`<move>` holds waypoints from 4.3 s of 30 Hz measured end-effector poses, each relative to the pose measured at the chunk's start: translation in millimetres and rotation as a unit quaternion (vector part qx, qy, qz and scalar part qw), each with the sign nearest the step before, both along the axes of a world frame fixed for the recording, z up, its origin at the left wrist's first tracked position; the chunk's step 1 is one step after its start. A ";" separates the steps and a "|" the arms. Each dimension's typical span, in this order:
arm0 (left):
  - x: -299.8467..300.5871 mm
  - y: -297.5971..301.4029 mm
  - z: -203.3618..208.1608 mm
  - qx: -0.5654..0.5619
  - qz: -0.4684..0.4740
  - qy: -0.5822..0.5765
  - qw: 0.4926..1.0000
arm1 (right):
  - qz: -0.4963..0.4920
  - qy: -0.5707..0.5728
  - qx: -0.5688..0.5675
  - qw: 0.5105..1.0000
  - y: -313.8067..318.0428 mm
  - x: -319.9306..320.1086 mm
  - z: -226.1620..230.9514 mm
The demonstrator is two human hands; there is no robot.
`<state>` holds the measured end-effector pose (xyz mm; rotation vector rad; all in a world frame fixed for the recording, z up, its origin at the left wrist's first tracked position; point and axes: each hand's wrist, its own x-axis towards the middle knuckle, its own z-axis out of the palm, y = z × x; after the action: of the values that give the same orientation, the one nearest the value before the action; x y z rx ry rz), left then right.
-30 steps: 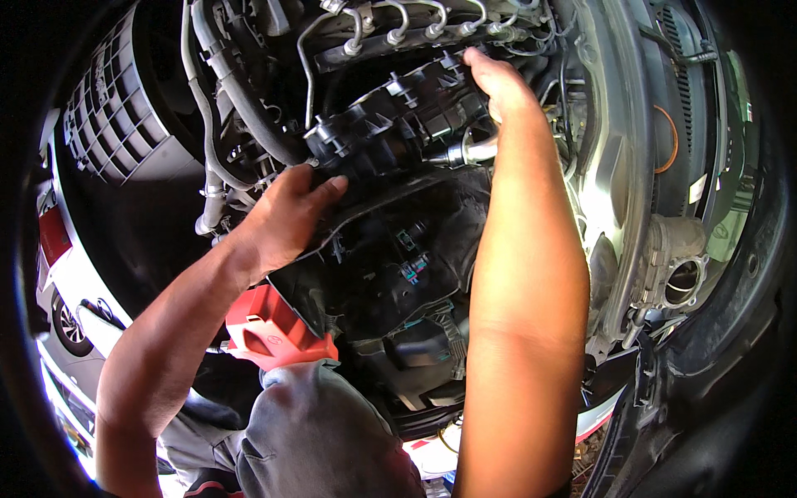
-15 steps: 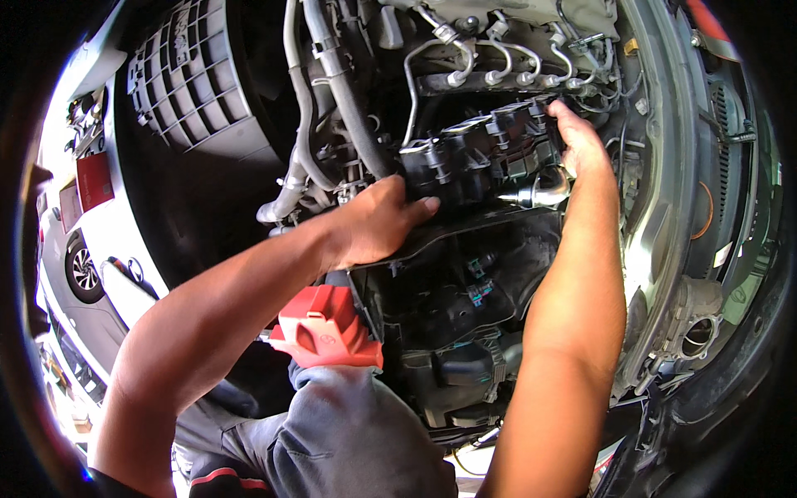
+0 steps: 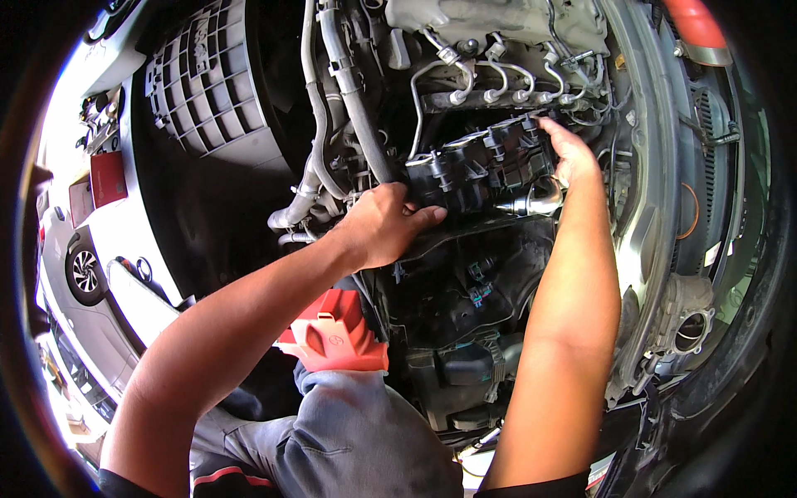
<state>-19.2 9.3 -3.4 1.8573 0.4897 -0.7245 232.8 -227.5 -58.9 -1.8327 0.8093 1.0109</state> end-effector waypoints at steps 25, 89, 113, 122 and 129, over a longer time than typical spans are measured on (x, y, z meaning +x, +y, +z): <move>4.1 1.0 2.8 0.045 -0.054 -0.054 0.996 | -0.025 -0.043 0.022 0.999 -21.6 13.7 -9.8; -19.0 22.4 6.0 -0.253 0.016 0.029 0.967 | -0.106 -0.122 0.085 0.983 -44.3 33.7 -18.1; -16.4 15.9 18.3 -0.151 -0.029 -0.056 0.987 | -0.110 -0.162 0.085 0.977 -43.2 31.7 -5.1; -3.9 20.3 26.4 -0.290 0.079 0.108 0.948 | -0.156 -0.174 0.079 0.969 -38.1 28.1 -9.3; -10.8 9.4 20.7 -0.282 0.102 0.038 0.953 | 0.009 -0.191 -0.037 0.981 -47.4 28.9 -0.4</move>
<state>-30.0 18.7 17.4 1.2300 0.4571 -0.7068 261.7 -274.9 -59.3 -2.0158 0.6026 0.6150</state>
